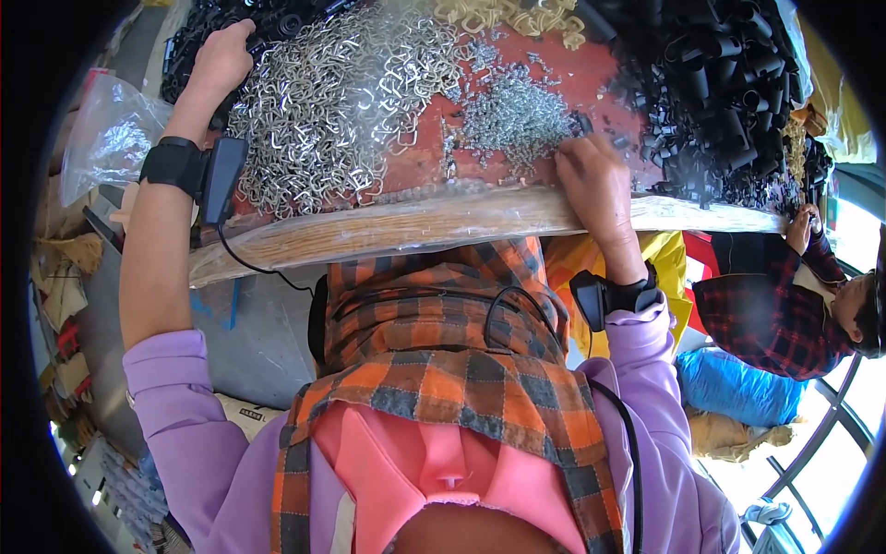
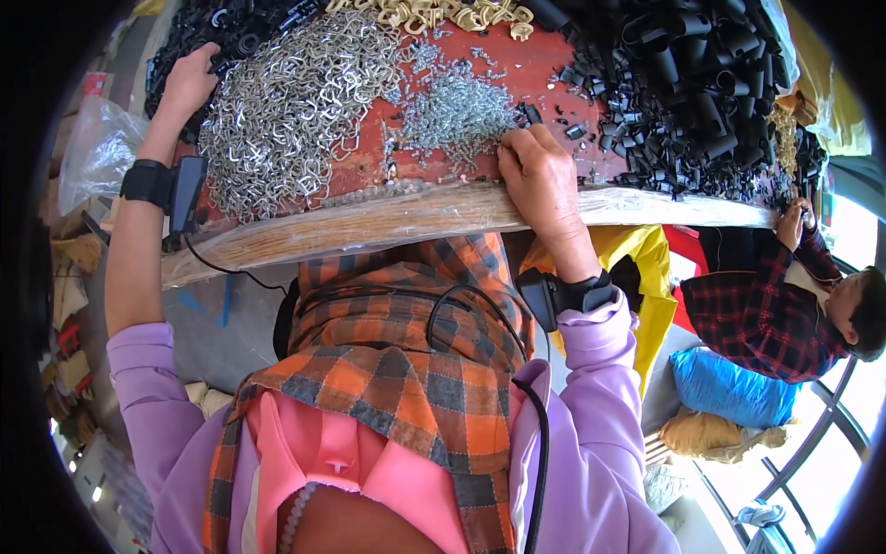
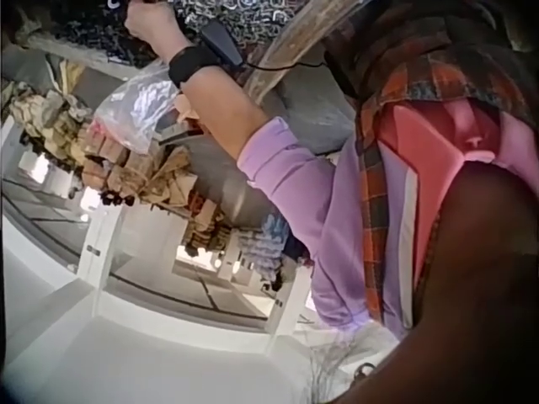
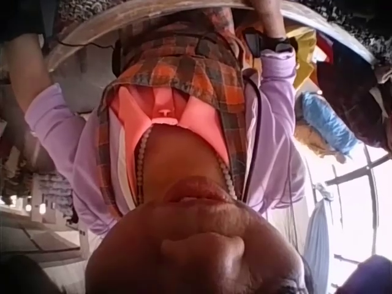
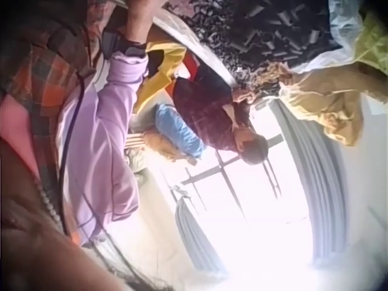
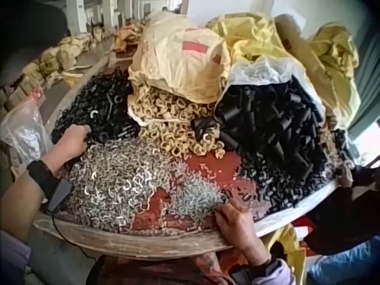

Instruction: The person assembles components by hand, picking up a black plastic housing and inserting a metal clip and a small spring into it. They then press a black cap onto the housing and place the completed assembly onto the work table before reaching for more parts.

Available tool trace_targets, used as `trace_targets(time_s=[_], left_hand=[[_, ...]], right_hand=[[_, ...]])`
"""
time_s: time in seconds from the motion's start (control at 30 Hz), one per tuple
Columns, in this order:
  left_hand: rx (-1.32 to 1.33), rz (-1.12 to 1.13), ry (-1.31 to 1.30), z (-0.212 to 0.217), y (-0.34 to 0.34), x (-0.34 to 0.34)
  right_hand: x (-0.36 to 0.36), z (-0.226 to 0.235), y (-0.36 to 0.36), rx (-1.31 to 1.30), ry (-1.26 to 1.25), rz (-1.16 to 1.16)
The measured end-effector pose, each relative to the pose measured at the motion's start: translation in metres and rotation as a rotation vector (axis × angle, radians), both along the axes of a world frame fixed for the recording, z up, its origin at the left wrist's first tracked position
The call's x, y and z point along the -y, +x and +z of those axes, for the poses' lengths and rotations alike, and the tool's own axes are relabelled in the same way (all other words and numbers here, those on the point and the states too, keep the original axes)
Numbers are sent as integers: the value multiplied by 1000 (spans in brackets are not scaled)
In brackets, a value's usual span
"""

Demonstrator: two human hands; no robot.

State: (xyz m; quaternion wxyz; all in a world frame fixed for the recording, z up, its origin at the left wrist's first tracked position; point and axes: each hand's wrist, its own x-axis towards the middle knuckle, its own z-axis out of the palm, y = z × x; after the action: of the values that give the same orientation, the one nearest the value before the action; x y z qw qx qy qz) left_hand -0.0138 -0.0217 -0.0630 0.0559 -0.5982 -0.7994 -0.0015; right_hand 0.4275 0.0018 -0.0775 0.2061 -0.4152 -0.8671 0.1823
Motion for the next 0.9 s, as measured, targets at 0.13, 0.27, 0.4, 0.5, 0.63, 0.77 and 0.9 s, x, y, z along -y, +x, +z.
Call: trace_targets(time_s=[0.13, 0.27, 0.4, 0.5, 0.63, 0.77, 0.9], left_hand=[[-9, -5, 41, 7, 5, 6], [-73, -43, 172, 24, 3, 5], [277, 111, 296, 45, 21, 12], [1403, 363, 470, 45, 38, 17], [1502, 242, 424, 49, 90, 27], [1634, 93, 318, 50, 134, 35], [2037, 80, 194, 50, 183, 54]], right_hand=[[0, 2, 2, -37, -81, 14], [-2, 2, 7, -31, -56, 50], [-3, 0, 4, -2, 1, 81], [-5, -4, 3, 49, 33, 81], [-8, -4, 2, 145, 72, 101], [-14, 0, 3, 142, 62, 157], [-8, 4, 7, -80, -145, 169]])
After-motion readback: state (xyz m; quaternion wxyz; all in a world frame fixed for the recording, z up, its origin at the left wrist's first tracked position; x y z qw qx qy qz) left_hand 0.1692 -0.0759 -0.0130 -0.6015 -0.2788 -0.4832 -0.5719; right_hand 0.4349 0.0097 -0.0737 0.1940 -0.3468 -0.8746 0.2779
